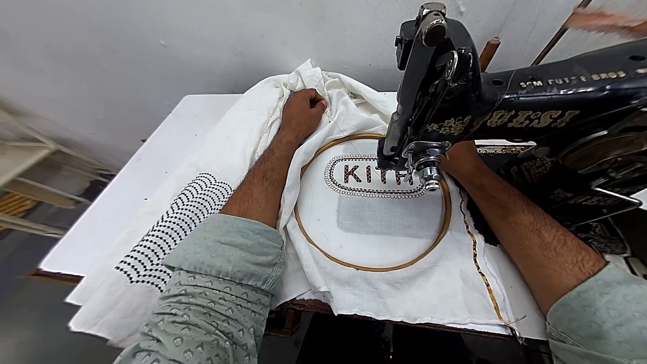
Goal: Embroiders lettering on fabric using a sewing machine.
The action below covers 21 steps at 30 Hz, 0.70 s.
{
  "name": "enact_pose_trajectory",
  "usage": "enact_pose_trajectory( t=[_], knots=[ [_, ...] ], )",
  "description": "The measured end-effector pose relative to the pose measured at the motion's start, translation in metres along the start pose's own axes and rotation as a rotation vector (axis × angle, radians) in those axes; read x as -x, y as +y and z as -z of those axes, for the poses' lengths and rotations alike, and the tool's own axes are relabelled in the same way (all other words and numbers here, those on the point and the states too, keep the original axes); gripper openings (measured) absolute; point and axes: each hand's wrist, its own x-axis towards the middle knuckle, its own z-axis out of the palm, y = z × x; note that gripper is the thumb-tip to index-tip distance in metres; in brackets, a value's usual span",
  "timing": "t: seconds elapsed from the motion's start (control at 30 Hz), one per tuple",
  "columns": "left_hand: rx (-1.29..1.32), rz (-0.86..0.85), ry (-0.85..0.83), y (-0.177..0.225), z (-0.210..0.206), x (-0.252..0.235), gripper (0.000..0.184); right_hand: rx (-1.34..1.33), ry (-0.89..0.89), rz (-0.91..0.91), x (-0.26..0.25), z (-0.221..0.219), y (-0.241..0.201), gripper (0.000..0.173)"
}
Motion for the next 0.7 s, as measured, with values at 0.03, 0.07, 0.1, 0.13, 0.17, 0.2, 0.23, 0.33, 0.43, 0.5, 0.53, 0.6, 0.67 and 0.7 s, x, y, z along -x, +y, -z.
enact_pose_trajectory(
  t=[0.03,0.07,0.1,0.13,0.17,0.2,0.23,0.33,0.43,0.5,0.53,0.6,0.67,0.7],
  knots=[
    [0.001,0.001,0.000,-0.0001,-0.0001,-0.0003,0.025,0.002,0.000,0.002,-0.0001,-0.0001,0.0000,0.034],
    [0.003,0.001,-0.002,0.0000,-0.0001,-0.0002,0.025,0.006,-0.001,0.006,0.0001,-0.0001,0.0002,0.034],
    [0.002,-0.001,-0.004,0.0000,-0.0001,-0.0003,0.025,0.007,-0.002,0.010,0.0003,0.0000,0.0005,0.034],
    [0.003,-0.004,-0.004,0.0001,0.0001,-0.0004,0.025,0.004,-0.003,0.011,0.0004,0.0003,0.0004,0.034],
    [0.003,-0.004,-0.002,0.0000,0.0001,-0.0006,0.025,0.004,-0.004,0.011,0.0003,0.0005,0.0004,0.034],
    [0.003,-0.004,-0.001,0.0000,0.0002,-0.0005,0.025,0.002,-0.004,0.011,0.0001,0.0005,0.0004,0.034],
    [0.001,-0.003,-0.001,-0.0001,0.0003,-0.0002,0.025,0.003,-0.004,0.013,0.0001,0.0004,0.0006,0.034],
    [-0.005,-0.008,-0.001,-0.0005,0.0001,-0.0006,0.025,-0.002,-0.006,0.017,0.0004,0.0003,0.0009,0.034],
    [-0.006,-0.009,-0.002,-0.0019,-0.0006,-0.0009,0.025,0.006,0.008,0.032,0.0003,-0.0013,0.0024,0.036],
    [-0.001,-0.007,0.000,-0.0015,-0.0007,-0.0009,0.025,0.008,0.002,0.019,0.0002,-0.0007,0.0008,0.035],
    [0.000,-0.006,0.002,-0.0013,-0.0006,-0.0008,0.025,0.001,-0.001,0.010,0.0003,0.0000,-0.0001,0.035],
    [0.001,-0.004,0.003,-0.0010,-0.0005,-0.0008,0.025,-0.009,0.006,0.008,0.0005,0.0000,0.0008,0.036],
    [0.008,-0.004,0.000,-0.0009,-0.0005,-0.0008,0.025,-0.022,0.017,0.018,0.0006,-0.0006,0.0020,0.036],
    [0.009,-0.005,-0.001,-0.0009,-0.0006,-0.0008,0.025,-0.028,0.028,0.028,0.0007,-0.0013,0.0029,0.036]
  ],
)
